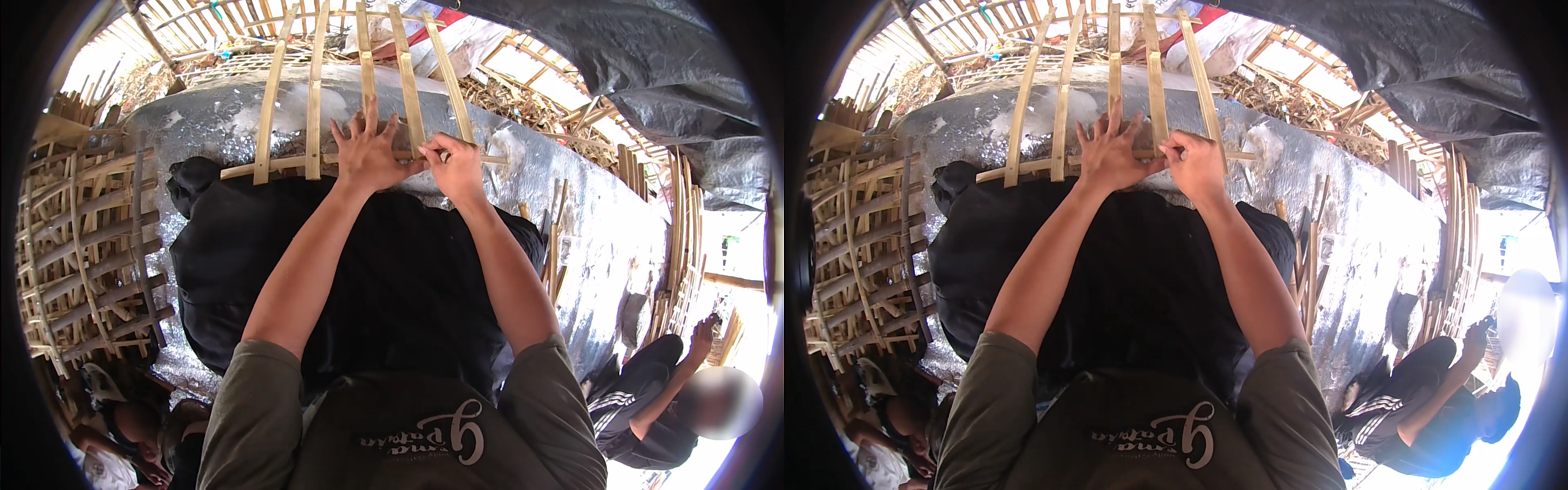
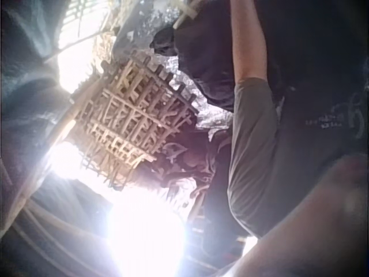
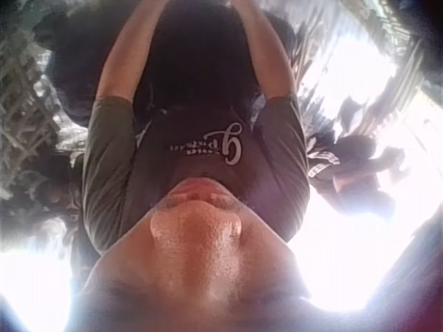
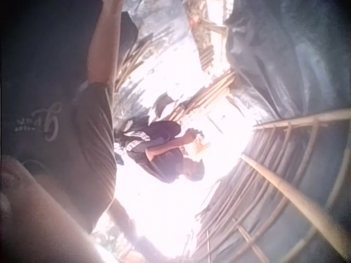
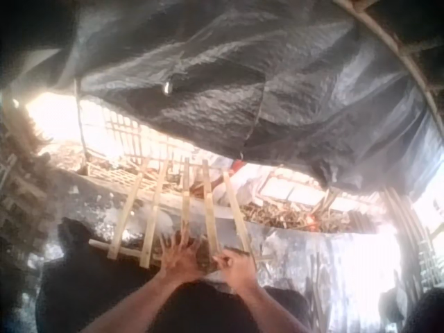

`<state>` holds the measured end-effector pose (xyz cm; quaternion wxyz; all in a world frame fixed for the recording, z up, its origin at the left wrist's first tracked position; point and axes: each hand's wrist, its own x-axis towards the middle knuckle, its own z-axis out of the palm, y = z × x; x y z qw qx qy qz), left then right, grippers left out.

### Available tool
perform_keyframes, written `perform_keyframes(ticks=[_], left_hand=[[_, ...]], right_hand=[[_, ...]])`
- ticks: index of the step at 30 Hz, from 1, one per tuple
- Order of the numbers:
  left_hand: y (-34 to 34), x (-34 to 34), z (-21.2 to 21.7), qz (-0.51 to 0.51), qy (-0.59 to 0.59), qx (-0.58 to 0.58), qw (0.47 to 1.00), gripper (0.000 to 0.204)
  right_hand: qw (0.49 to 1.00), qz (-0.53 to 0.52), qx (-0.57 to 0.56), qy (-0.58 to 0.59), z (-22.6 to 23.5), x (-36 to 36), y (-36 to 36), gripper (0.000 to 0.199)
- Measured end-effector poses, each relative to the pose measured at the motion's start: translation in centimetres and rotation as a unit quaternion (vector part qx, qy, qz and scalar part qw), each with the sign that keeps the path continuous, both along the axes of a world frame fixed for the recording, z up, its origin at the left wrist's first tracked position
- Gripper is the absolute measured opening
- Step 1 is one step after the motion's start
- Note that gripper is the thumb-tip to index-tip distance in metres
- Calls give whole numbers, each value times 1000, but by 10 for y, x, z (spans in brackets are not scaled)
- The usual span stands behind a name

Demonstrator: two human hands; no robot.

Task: The person uses a hammer to drive nails into bamboo slats, securing them to a curved frame. They repeatedly position slats, hammer nails, and adjust the bamboo pieces to build a lattice-like structure.

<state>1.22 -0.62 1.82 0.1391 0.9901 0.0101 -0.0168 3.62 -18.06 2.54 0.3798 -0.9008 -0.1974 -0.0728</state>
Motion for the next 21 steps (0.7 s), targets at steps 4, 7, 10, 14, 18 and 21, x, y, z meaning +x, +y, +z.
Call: perform_keyframes(ticks=[4, 7, 10, 14, 18, 21], left_hand=[[1, 0, -4, 0, -11, -12, 1000, 115], [1, -1, -4, -3, -23, -29, 999, 116], [2, -1, -7, -2, -29, -34, 999, 116], [2, 0, -10, -1, -38, -24, 999, 113], [3, -1, -10, -10, -45, -30, 998, 109], [4, -1, -9, -11, -37, -37, 999, 106]], right_hand=[[999, -20, 12, 24, 7, -3, -3, 13], [999, -18, 14, 38, 7, -1, -3, 13], [999, -21, -4, 26, 9, -3, 0, 13], [1000, -19, -4, 20, 10, -3, -1, 13], [1000, -11, -9, 7, 11, -3, 0, 14], [1000, 1, -10, -7, 9, -2, 1, 14]])
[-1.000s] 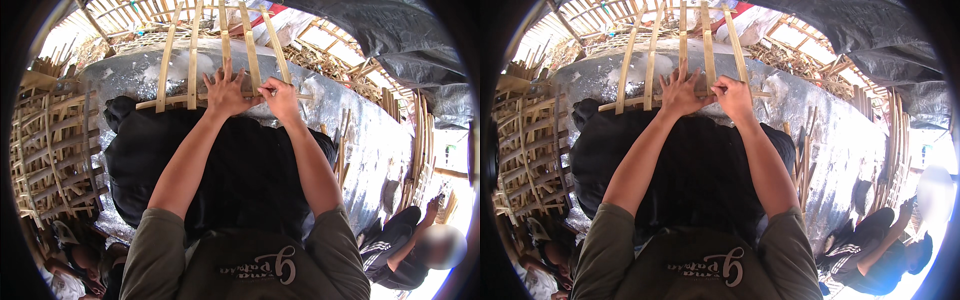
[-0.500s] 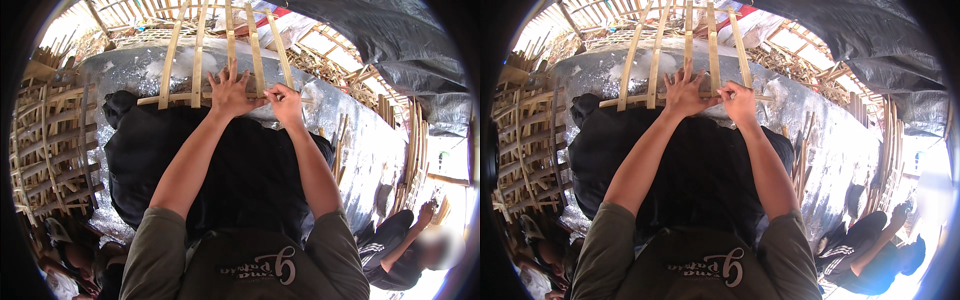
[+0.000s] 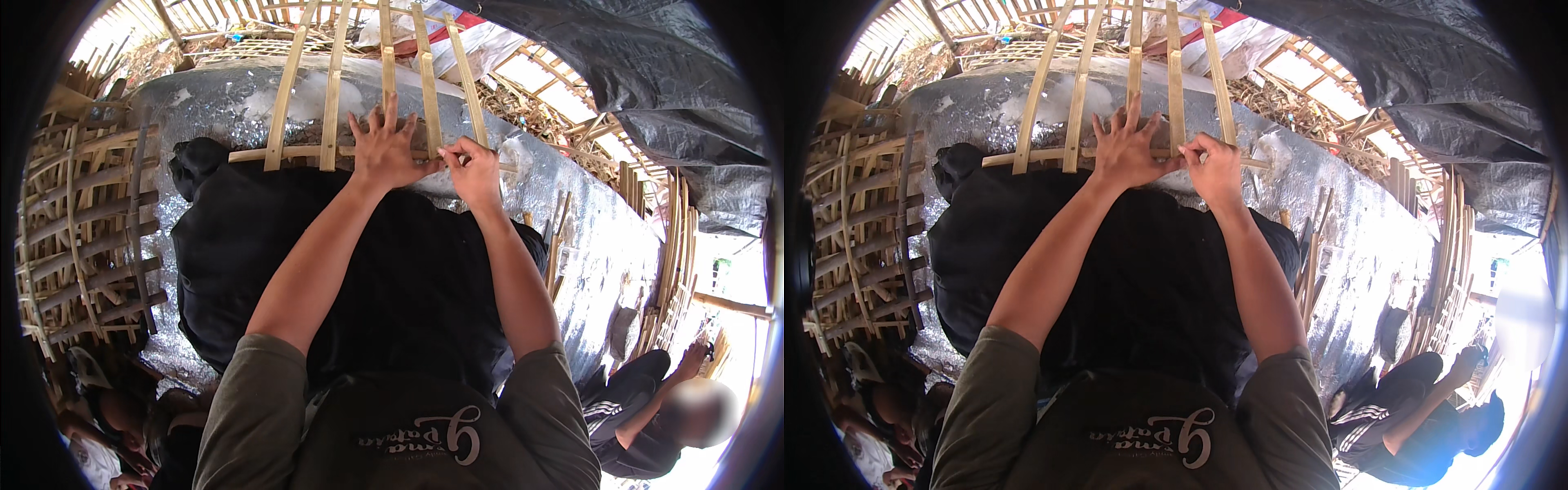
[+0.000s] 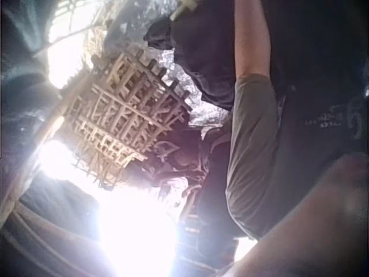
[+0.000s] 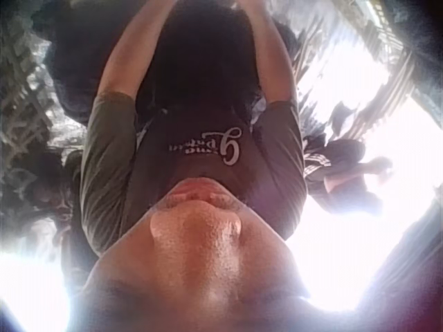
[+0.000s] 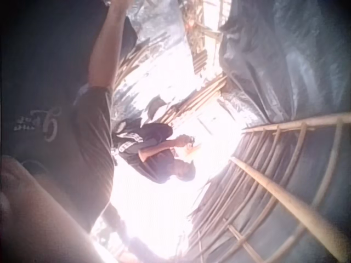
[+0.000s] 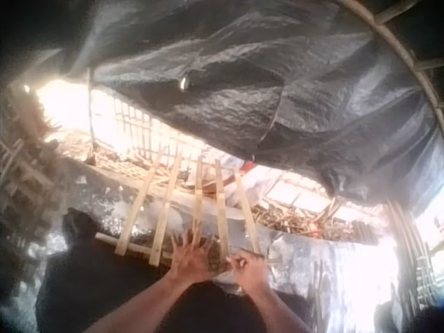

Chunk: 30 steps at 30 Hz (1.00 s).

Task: The person uses a hammer to drive nails into bamboo slats, securing them to a curved frame. They repeatedly position slats, hammer nails, and adjust the bamboo pieces to build a lattice-like structure.

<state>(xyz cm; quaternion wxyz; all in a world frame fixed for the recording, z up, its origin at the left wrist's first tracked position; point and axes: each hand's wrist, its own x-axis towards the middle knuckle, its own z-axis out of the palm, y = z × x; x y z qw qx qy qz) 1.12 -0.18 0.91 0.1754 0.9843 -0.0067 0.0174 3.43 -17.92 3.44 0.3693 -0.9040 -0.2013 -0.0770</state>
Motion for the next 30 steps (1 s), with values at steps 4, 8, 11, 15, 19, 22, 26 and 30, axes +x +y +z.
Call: perform_keyframes(ticks=[4, 8, 11, 15, 19, 22, 26, 30], left_hand=[[0, 0, -2, -1, -9, -1, 1000, 106], [-1, 1, 0, 0, 0, -3, 1000, 106], [0, 1, -1, -2, -8, 1, 1000, 107], [-1, -1, -3, -1, -15, 8, 1000, 108], [-1, 0, -2, -1, -11, 9, 1000, 108], [-1, 0, -3, 0, -5, 12, 1000, 108], [0, 0, -4, 1, -9, 15, 1000, 109], [-2, 0, -3, 9, -20, 16, 1000, 109]], right_hand=[[999, -6, -44, -17, 0, -2, 1, 15], [999, -1, -22, -30, -7, 0, -3, 14], [1000, -8, -20, -17, -6, 0, -3, 14], [1000, -13, -24, -2, -2, -1, -2, 13], [1000, -11, -15, -6, 3, -1, 0, 13], [1000, -5, 1, 0, 0, -2, -1, 12], [1000, -3, 6, -2, -1, -2, -1, 12], [1000, -7, 5, -5, -5, 2, -2, 12]])
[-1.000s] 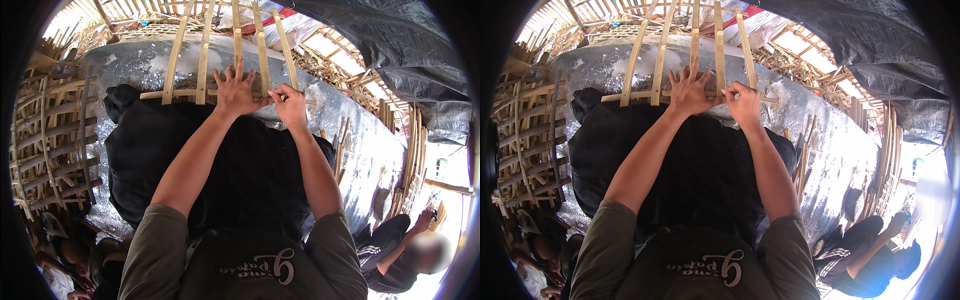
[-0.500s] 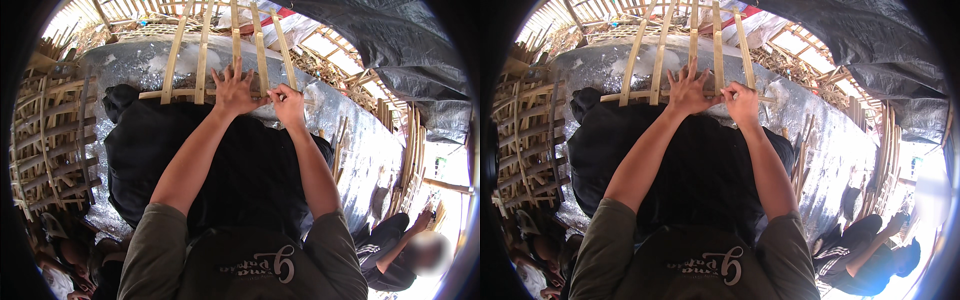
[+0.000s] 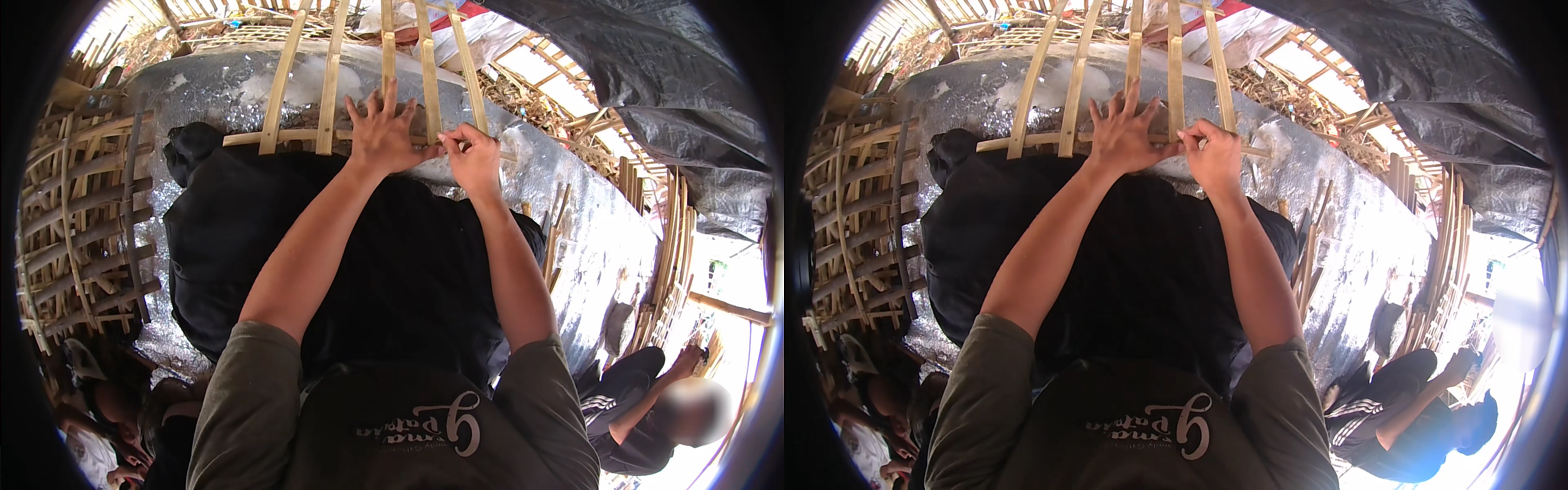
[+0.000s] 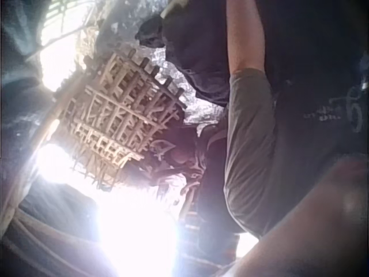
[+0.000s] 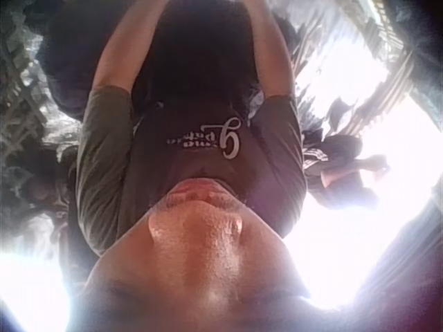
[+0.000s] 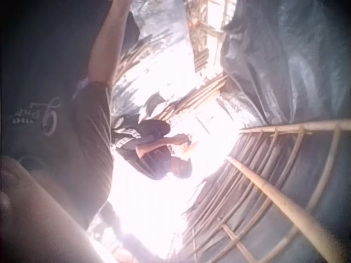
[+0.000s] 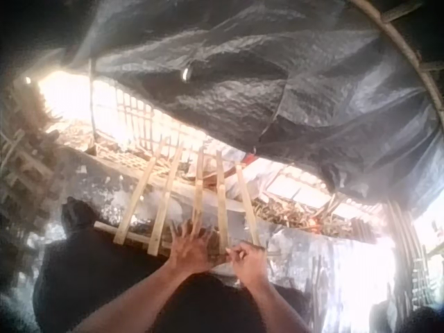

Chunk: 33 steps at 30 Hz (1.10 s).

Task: The person uses a hammer to drive nails into bamboo slats, securing them to a curved frame. They repeatedly position slats, hammer nails, and adjust the bamboo pieces to build a lattice-like structure.

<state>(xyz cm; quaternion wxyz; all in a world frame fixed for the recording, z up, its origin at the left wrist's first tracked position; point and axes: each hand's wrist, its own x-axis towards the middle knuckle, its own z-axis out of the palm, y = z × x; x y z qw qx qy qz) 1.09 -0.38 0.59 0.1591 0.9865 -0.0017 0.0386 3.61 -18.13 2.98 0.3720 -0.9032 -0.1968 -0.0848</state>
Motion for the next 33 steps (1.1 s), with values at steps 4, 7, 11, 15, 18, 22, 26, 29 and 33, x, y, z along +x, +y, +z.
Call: perform_keyframes(ticks=[4, 7, 11, 15, 18, 22, 26, 29, 33], left_hand=[[1, 1, 0, -4, 19, 6, 1000, 109], [1, 1, 3, -7, 30, 9, 999, 110], [0, 1, 5, -7, 35, 10, 999, 109], [-3, -3, 10, -48, -39, 33, 998, 94], [-2, 3, 6, -141, -124, -13, 982, 83], [-6, 13, -12, -198, -127, -180, 955, 81], [-7, 14, -12, -185, -75, -260, 945, 77], [-4, 17, -15, -195, -55, -287, 936, 67], [-3, 18, -10, -178, -89, -336, 921, 54]], right_hand=[[1000, -4, -17, 10, 2, 0, 2, 12], [1000, -4, -16, 19, 4, 0, 3, 12], [1000, 0, 0, 28, 2, 1, 3, 11], [1000, -2, -4, 23, 3, 1, 2, 10], [1000, -2, -5, 12, 1, 2, 2, 10], [1000, -7, -6, 10, 0, 1, 2, 9], [1000, -8, 6, 20, -2, 2, 2, 8], [1000, -8, -10, 13, -6, 4, 1, 7], [1000, -8, 5, -15, -7, 3, 2, 8]])
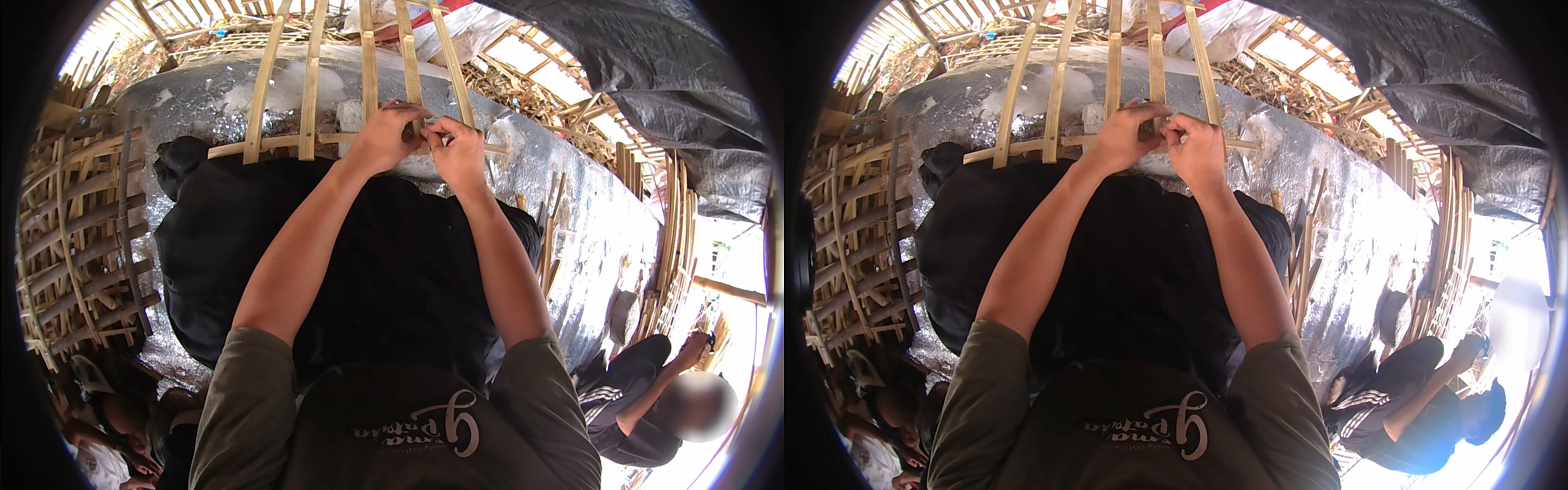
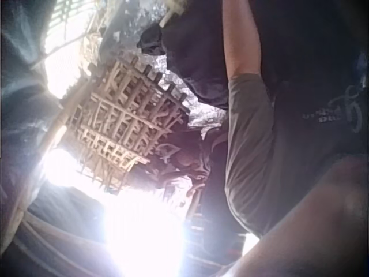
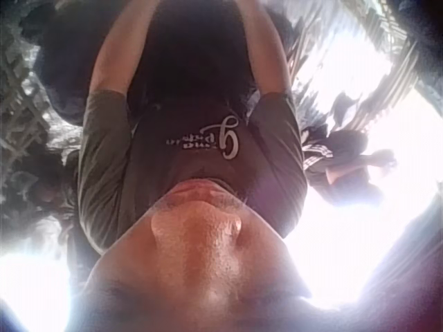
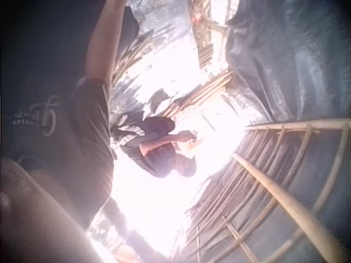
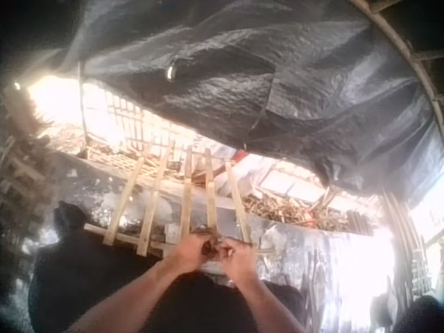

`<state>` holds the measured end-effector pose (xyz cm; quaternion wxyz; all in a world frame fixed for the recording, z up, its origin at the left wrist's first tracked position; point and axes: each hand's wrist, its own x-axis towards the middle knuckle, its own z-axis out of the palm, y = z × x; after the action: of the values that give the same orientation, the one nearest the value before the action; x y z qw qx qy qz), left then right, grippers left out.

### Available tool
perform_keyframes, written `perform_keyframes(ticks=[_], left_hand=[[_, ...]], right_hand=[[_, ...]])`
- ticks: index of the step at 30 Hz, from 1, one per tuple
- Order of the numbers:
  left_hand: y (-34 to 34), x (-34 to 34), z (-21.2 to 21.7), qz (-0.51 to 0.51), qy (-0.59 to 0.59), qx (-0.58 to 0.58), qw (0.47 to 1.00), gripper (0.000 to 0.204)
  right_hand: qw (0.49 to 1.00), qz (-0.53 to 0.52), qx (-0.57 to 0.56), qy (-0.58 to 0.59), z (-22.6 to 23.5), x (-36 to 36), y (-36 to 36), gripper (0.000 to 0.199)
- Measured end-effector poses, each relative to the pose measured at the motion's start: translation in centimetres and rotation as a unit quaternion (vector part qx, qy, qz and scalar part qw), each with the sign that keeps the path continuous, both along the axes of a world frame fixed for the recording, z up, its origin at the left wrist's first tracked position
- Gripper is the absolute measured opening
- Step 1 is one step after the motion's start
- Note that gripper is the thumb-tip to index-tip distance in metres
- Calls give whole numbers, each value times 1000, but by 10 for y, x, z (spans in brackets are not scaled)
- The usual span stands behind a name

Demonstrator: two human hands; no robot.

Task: The person uses a hammer to drive nails into bamboo slats, securing them to a curved frame. They repeatedly position slats, hammer nails, and adjust the bamboo pieces to build a lattice-like structure.

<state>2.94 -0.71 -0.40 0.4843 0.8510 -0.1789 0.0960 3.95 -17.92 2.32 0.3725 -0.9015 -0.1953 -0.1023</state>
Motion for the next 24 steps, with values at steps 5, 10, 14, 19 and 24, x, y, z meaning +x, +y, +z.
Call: perform_keyframes(ticks=[5, 10, 14, 19, 24], left_hand=[[-1, -3, 9, 6, 37, -10, 999, 42], [-2, -3, 1, 43, 5, -13, 999, 34], [-3, -4, 7, 56, 34, -17, 998, 33], [-3, 0, 1, 42, 26, -17, 999, 26], [-4, 2, -6, 40, 0, -39, 998, 15]], right_hand=[[999, 0, -27, -45, -6, 1, -2, 7], [998, 21, -20, -61, 0, -4, -2, 13], [998, 32, -15, -59, 6, -9, -2, 31], [992, 36, -39, -114, 0, -4, -7, 40], [991, 38, -44, -117, 3, -5, -7, 38]])
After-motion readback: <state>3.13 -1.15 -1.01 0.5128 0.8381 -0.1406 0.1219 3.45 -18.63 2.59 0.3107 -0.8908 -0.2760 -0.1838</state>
